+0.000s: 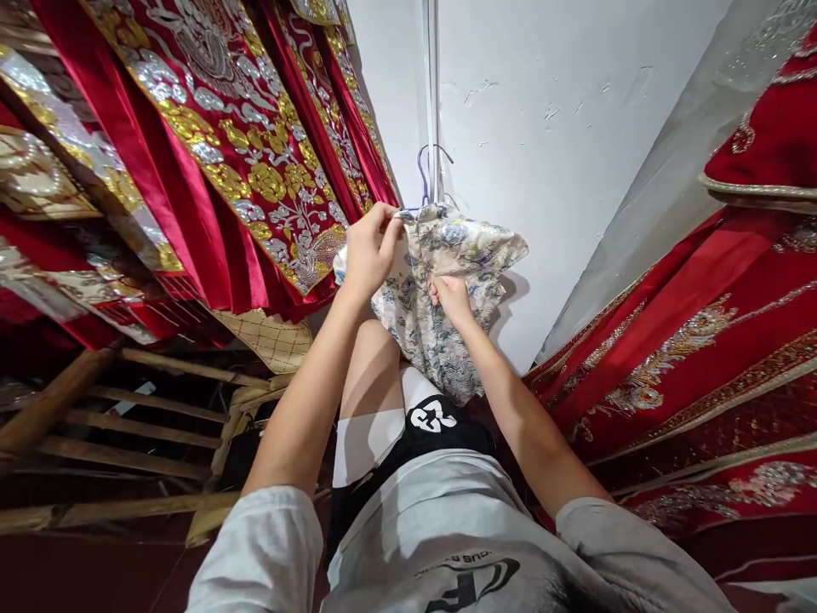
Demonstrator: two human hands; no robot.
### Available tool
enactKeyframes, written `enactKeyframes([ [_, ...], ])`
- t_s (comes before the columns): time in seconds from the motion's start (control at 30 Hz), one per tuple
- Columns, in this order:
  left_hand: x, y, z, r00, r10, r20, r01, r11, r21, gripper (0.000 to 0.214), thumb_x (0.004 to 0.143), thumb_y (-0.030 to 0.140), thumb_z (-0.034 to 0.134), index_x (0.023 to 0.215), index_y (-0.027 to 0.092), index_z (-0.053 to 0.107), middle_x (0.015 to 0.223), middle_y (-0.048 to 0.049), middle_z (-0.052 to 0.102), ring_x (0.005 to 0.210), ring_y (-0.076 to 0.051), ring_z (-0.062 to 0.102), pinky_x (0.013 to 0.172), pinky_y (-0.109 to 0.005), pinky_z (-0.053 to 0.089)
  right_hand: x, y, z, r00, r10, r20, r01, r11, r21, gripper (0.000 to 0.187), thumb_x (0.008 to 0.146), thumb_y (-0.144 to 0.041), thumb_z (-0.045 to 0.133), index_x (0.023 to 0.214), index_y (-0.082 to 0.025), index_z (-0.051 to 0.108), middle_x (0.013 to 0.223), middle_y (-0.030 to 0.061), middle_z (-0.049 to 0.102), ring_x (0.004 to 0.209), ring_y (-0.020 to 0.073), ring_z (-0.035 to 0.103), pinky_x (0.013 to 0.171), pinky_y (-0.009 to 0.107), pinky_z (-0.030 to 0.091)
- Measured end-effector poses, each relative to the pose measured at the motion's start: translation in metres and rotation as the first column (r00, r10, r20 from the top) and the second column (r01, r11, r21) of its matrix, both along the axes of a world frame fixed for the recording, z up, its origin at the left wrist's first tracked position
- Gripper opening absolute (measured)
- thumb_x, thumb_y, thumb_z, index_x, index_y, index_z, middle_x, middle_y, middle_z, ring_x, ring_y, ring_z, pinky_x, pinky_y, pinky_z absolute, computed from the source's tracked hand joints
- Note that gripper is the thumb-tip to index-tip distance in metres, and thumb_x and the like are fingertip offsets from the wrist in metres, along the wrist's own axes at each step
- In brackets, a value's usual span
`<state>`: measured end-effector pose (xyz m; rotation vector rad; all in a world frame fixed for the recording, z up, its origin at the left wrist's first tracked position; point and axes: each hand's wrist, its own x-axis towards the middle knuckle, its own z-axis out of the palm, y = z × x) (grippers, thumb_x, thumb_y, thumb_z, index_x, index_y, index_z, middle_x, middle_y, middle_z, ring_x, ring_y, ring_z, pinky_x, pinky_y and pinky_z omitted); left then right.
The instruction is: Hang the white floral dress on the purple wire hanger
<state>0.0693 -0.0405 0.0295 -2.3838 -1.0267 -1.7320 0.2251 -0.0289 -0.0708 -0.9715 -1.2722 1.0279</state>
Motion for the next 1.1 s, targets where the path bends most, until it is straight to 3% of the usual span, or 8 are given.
enactKeyframes([
  [0.2,-0.005,-0.007,0.005,0.986,-0.034,-0.165,0.028,0.999,-0.042,0.028,0.096,0.043,0.059,0.085,0.018,0.062,0.076,-0.0012,0.064,0.073,-0.015,0.059,0.073,-0.028,0.044,-0.004,-0.006,0.029,0.99,0.114,-0.079,-0.096,0.975,0.201,0.041,0.095,-0.06,0.053,0.081,-0.022,0.058,0.051,-0.0071,0.052,0.039,0.0072,0.037,0.044,0.02,0.029],
  [0.33,0.006,-0.007,-0.007,0.984,-0.02,-0.179,0.02,1.0,0.0,0.029,0.099,0.039,0.054,0.08,0.018,0.06,0.075,-0.0019,0.062,0.072,-0.016,0.056,0.072,-0.029,0.042,-0.003,0.002,0.052,0.991,0.131,-0.042,-0.111,0.943,0.314,0.037,0.096,-0.053,0.059,0.076,-0.022,0.053,0.05,-0.0075,0.05,0.044,0.0075,0.042,0.047,0.019,0.032],
  [0.57,-0.01,0.017,-0.007,0.988,-0.035,0.147,0.042,0.998,-0.049,0.029,0.1,0.044,0.057,0.085,0.019,0.056,0.087,-0.0016,0.061,0.084,-0.015,0.056,0.079,-0.03,0.044,0.008,0.008,0.024,0.992,-0.074,0.1,0.049,0.972,0.23,0.033,0.089,-0.027,0.061,0.059,-0.021,0.05,0.05,-0.0051,0.048,0.05,0.0098,0.045,0.054,0.022,0.035],
  [0.73,-0.08,0.056,-0.028,0.727,0.082,0.681,0.143,0.953,-0.268,0.031,0.109,0.037,0.039,0.084,0.02,0.044,0.083,0.0009,0.055,0.081,-0.01,0.05,0.084,-0.031,0.046,0.011,-0.024,-0.015,1.0,0.015,-0.015,-0.014,0.997,0.078,0.027,0.084,-0.029,0.057,0.059,-0.021,0.052,0.05,-0.0046,0.049,0.048,0.0097,0.043,0.05,0.022,0.033],
  [0.83,-0.092,0.057,-0.072,0.683,0.107,0.723,0.248,0.896,-0.368,0.042,0.111,0.031,0.019,0.077,0.021,0.041,0.069,-0.0008,0.055,0.082,-0.013,0.056,0.091,-0.038,0.049,0.003,-0.049,-0.032,0.993,0.067,-0.094,-0.067,0.998,0.008,0.022,0.081,-0.032,0.057,0.062,-0.021,0.054,0.049,-0.0046,0.049,0.046,0.0091,0.04,0.046,0.022,0.028],
  [0.97,-0.052,0.033,-0.148,0.584,0.119,0.803,0.389,0.827,-0.405,0.033,0.101,0.036,0.039,0.078,0.019,0.056,0.078,-0.0087,0.068,0.1,-0.024,0.065,0.097,-0.045,0.05,0.001,-0.064,-0.044,0.986,0.047,-0.16,-0.062,0.994,-0.093,0.018,0.077,-0.031,0.055,0.063,-0.021,0.052,0.049,-0.0046,0.048,0.046,0.0087,0.038,0.045,0.021,0.026],
  [1.03,-0.027,0.018,-0.176,0.214,0.232,0.949,0.577,0.753,-0.315,0.02,0.09,0.033,0.057,0.078,0.018,0.061,0.085,-0.0098,0.072,0.107,-0.025,0.066,0.1,-0.041,0.049,0.011,-0.063,-0.048,0.99,-0.005,-0.14,-0.016,0.989,-0.149,0.019,0.078,-0.031,0.053,0.062,-0.022,0.049,0.049,-0.0049,0.046,0.046,0.0088,0.037,0.045,0.022,0.026],
  [1.1,-0.009,0.005,-0.188,0.045,0.27,0.962,0.658,0.716,-0.232,0.012,0.085,0.028,0.062,0.078,0.018,0.063,0.086,-0.0083,0.073,0.104,-0.023,0.067,0.1,-0.036,0.049,0.025,-0.061,-0.052,0.996,-0.016,-0.085,-0.001,0.982,-0.191,0.022,0.079,-0.031,0.051,0.059,-0.022,0.047,0.046,-0.0056,0.042,0.044,0.0088,0.034,0.044,0.022,0.026],
])
